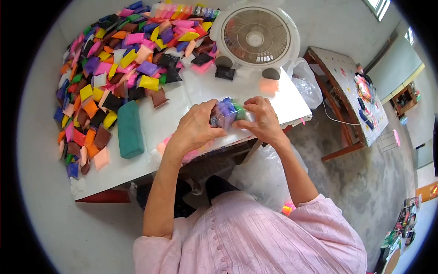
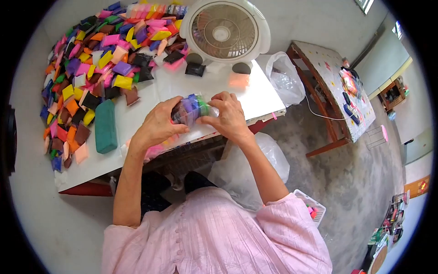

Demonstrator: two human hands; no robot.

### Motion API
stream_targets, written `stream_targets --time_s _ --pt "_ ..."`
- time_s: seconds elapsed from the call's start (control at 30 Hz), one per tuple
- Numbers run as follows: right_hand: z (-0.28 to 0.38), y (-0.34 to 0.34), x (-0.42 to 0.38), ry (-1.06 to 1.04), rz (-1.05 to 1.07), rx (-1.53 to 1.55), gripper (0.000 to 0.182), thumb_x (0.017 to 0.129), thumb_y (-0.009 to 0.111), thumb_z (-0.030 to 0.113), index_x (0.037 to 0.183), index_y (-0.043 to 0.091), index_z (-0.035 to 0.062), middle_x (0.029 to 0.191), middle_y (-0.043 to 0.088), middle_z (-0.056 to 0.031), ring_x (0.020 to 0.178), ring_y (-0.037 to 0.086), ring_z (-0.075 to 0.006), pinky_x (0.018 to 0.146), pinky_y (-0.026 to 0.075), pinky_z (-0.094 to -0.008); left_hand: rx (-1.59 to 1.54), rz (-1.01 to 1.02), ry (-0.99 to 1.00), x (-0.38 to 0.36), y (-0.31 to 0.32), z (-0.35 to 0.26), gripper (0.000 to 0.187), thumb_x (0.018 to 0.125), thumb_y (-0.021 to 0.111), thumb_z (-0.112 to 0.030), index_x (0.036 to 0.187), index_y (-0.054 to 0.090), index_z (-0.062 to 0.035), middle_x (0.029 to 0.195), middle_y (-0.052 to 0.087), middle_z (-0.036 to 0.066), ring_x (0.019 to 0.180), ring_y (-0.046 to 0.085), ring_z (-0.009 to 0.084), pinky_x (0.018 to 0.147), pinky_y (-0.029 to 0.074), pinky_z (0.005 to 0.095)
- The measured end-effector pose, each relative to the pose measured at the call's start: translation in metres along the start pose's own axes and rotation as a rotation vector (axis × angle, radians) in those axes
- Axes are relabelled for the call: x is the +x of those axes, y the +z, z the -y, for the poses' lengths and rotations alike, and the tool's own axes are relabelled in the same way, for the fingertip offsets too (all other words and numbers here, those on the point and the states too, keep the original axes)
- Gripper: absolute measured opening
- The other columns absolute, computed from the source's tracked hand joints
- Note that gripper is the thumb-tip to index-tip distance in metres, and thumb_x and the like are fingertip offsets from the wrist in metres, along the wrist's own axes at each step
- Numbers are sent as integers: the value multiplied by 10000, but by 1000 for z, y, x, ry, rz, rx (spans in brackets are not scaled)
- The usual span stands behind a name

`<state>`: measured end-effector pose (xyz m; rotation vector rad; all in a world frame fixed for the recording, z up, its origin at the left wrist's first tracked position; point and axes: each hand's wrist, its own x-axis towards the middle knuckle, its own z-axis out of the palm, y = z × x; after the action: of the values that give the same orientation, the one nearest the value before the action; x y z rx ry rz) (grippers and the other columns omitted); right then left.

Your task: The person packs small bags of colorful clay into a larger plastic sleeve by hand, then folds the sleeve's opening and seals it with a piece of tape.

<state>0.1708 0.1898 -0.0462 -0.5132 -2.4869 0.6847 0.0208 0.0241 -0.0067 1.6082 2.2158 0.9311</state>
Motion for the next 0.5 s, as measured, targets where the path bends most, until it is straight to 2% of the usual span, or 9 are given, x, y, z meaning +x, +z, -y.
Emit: stream_targets --time_s 0.07,0.17,0.27,0.3,0.4,0.5 --pt "2 -11 -5 -13 23 -21 601 662 846 398 1086 701 -2 1130 606 -126 1110 538 -288 953 443 -376 -5 -34 25 -1 0 1 724 605 796 -211 1232 549 54 1084 645 214 1012 606 355 942 458 377" --pt "1 -28 -12 96 33 312 566 758 799 405 1123 677 -10 1105 644 -103 1079 582 -240 921 467 -350 -9 -68 47 -4 -4 -7 709 591 790 -176 1224 559 46 1090 645 203 1017 606 348 945 457 366" --pt "-13 -31 -9 350 10 684 477 881 698 397 1115 676 -18 1067 683 -86 1017 623 -195 880 487 -329 -43 -70 47 -5 -15 -21 717 588 782 -161 1242 559 32 1128 637 194 1046 597 333 961 452 361" --pt "-11 -32 -8 320 -22 737 480 968 575 428 1108 683 -18 1049 705 -86 948 647 -182 856 496 -319 -41 -82 60 -6 -17 -23 716 592 779 -159 1248 558 28 1140 635 194 1056 595 326 965 451 360" --pt "-11 -30 -3 374 -103 870 523 987 520 477 1096 695 -3 1031 705 -105 951 644 -176 840 494 -313 -10 -115 96 -5 -17 -29 706 605 767 -146 1258 556 18 1147 634 185 1057 590 316 962 453 365" --pt "-12 -34 3 341 -158 1028 589 987 482 534 1071 699 -8 1025 707 -117 933 646 -175 811 498 -317 30 -115 84 -6 -15 -37 684 618 758 -135 1255 557 11 1134 635 173 1041 585 320 947 458 374"
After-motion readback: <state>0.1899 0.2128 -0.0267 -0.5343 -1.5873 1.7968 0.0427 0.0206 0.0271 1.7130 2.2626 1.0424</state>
